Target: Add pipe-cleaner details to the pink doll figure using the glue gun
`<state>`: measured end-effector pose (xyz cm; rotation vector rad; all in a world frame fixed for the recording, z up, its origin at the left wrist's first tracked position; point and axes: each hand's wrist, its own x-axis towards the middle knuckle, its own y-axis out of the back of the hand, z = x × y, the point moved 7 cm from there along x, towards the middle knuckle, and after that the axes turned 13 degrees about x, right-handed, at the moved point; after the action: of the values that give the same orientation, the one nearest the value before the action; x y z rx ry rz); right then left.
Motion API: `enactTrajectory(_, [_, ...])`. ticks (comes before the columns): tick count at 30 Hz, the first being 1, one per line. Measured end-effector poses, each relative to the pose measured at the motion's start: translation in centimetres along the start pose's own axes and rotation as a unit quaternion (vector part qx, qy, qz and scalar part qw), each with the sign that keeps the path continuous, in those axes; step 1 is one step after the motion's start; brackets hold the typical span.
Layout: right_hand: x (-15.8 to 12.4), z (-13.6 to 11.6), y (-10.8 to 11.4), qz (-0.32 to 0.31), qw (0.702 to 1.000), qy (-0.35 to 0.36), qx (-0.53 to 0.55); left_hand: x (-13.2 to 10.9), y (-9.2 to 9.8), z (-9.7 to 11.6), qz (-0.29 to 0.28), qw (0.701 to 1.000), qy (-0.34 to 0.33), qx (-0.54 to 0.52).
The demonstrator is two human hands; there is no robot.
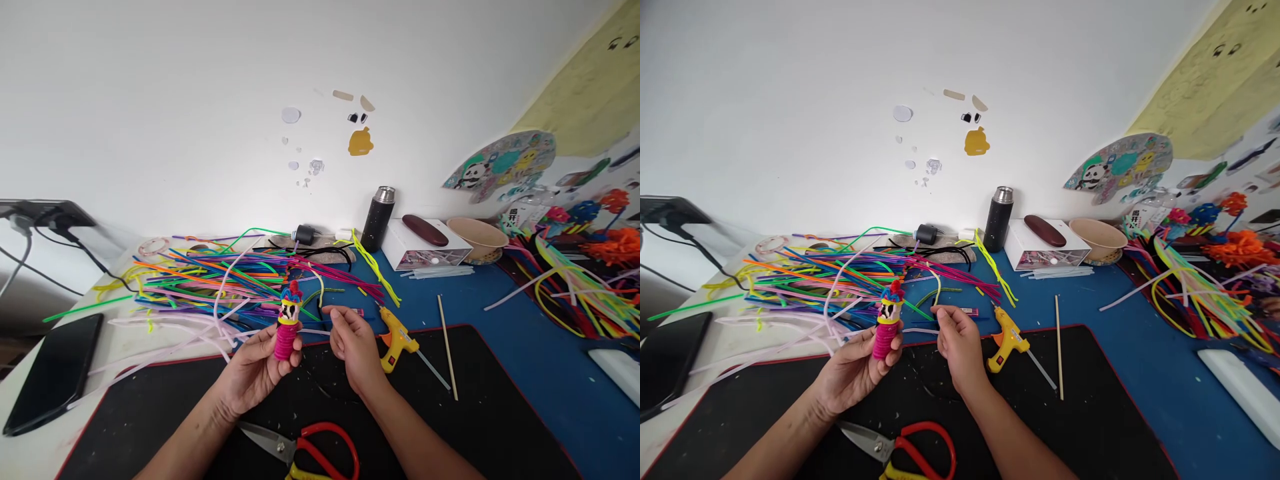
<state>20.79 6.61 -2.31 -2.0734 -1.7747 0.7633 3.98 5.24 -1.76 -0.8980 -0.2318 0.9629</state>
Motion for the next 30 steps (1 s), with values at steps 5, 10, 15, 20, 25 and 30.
enactTrajectory(5, [-0.1, 0.0, -0.1, 0.002, 1.000, -0.005, -0.005, 0.0, 0.0, 0.1, -0.001, 1.000, -0.001, -0.001])
enactTrajectory(10, [-0.2, -0.1, -0.1, 0.001, 1.000, -0.005, -0.007, 0.0, 0.2, 0.0, 0.005, 1.000, 0.002, -0.009])
enactTrajectory(15, [-0.2, 0.1, 0.0, -0.001, 1.000, -0.007, -0.010, 0.1, 0.1, 0.0, 0.012, 1.000, -0.002, -0.002])
enactTrajectory(20, [-0.2, 0.4, 0.2, -0.001, 1.000, -0.007, -0.009, 0.3, 0.3, -0.1, 0.038, 0.999, -0.008, 0.026])
enactTrajectory(25, [-0.3, -0.6, -0.6, -0.024, 1.000, 0.009, -0.008, 0.5, 0.7, -0.5, 0.069, 0.997, -0.002, 0.044])
enactTrajectory(30, [-0.3, -1.8, -1.8, -0.046, 0.999, 0.029, -0.008, 0.6, 0.6, -0.6, 0.075, 0.996, 0.001, 0.055])
